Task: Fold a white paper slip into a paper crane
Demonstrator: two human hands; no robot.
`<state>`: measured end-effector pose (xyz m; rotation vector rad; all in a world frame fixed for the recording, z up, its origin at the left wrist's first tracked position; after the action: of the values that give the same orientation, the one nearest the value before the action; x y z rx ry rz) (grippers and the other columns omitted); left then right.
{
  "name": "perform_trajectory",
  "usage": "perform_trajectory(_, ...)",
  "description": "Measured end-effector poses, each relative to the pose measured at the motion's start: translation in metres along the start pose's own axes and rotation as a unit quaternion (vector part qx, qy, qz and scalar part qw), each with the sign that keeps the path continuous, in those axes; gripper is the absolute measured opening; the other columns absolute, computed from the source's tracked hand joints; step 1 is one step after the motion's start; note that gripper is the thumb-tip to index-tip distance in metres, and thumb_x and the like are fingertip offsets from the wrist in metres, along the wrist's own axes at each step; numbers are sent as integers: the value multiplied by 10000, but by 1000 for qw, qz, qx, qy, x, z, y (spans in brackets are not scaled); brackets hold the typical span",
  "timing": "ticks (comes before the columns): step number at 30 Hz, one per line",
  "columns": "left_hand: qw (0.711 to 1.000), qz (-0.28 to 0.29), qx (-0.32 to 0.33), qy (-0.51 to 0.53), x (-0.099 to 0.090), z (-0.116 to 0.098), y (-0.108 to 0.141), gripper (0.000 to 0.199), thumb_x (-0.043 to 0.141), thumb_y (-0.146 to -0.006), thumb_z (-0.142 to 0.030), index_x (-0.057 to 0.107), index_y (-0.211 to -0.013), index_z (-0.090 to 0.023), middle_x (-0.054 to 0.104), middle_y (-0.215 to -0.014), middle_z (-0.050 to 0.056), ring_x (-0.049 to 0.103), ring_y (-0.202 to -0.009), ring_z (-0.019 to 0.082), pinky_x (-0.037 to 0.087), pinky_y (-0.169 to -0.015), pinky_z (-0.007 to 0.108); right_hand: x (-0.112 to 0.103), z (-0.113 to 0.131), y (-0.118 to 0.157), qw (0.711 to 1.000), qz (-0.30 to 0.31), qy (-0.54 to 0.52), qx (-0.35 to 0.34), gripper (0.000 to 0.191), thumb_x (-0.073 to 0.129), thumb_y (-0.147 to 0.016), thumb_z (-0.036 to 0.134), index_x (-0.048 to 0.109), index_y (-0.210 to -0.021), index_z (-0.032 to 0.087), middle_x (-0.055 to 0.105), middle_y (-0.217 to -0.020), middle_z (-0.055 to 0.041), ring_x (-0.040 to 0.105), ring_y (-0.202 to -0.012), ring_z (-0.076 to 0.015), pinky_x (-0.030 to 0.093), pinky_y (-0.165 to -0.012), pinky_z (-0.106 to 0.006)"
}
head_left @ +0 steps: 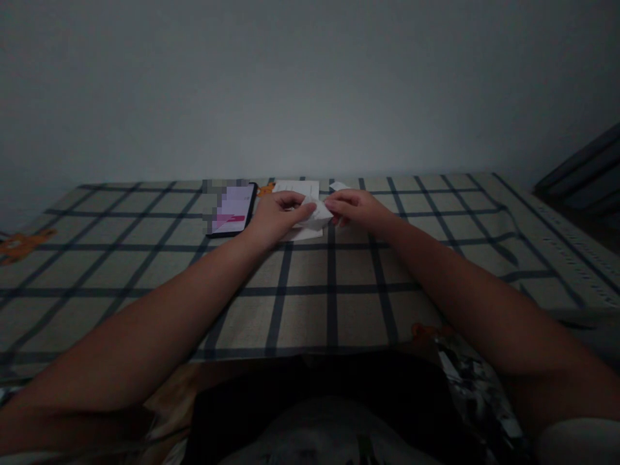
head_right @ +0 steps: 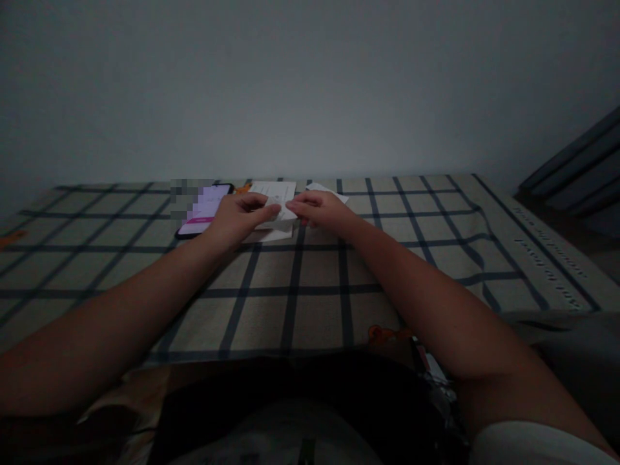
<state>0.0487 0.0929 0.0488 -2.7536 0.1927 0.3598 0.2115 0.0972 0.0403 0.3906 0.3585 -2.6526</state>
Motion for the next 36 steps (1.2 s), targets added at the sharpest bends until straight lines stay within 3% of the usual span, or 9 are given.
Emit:
perform_trajectory(3, 999, -7, 24, -29, -3, -3, -2, 258, 807, -727, -393, 732, -752, -147, 695, -719, 18, 584, -654, 124, 444, -619, 247, 3, -2, 1, 1000, 13, 14, 18, 352, 773, -823, 443, 715, -995, 142, 687, -787, -21, 610, -667, -119, 466, -582, -228)
perform_trajectory(10, 1000, 17, 21, -11, 2, -2, -1, 259, 808, -711, -385, 704, -745, -151, 657, -693, 4, 565, -640, 119, 427, -608, 250, -3, -5, 1, 998, 8, 65, 15, 266, 704, -854, 408, 737, -861, 144, 689, -741, -28, 623, -677, -132, 460, -617, -245)
perform_trajectory(17, 998, 58, -23, -14, 11, 0, 4, 294, 827, -706, -414, 754, -805, -147, 706, -747, 36, 605, -670, 143, 448, -602, 261, 0, 1, 4, 995, 32, 97, 17, 246, 714, -804, 389, 742, -839, 147, 689, -727, -23, 593, -647, -130, 423, -605, -253)
perform_trajectory(25, 997, 24, -70, 27, 8, 8, 7, 306, 803, -723, -463, 785, -757, -160, 684, -664, 22, 560, -596, 130, 402, -541, 248, 5, 6, 7, 995, 60, 80, 20, 244, 720, -791, 397, 688, -800, 155, 661, -692, -7, 560, -627, -119, 400, -580, -241)
perform_trajectory(30, 1000, 13, -26, 2, 4, -1, 5, 225, 780, -739, -393, 797, -721, -170, 740, -725, 37, 608, -661, 141, 452, -618, 262, 9, 8, 8, 994, 64, 84, 16, 211, 710, -802, 369, 667, -754, 168, 656, -687, -6, 556, -630, -119, 411, -598, -250)
perform_trajectory(36, 998, 50, -4, -41, 9, -4, 5, 309, 804, -754, -467, 806, -823, -166, 751, -764, 53, 626, -678, 156, 452, -601, 270, 0, 6, 5, 999, 30, 45, 6, 153, 717, -799, 302, 660, -757, 166, 654, -702, -7, 590, -660, -126, 440, -623, -252)
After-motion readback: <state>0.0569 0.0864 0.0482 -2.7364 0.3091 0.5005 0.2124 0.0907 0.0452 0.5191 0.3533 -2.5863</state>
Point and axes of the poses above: each hand's wrist, its own y-axis away from the middle knuckle, its own x-axis out of the palm, z = x × y, the point moved 9 cm from there along -y, towards the middle knuckle
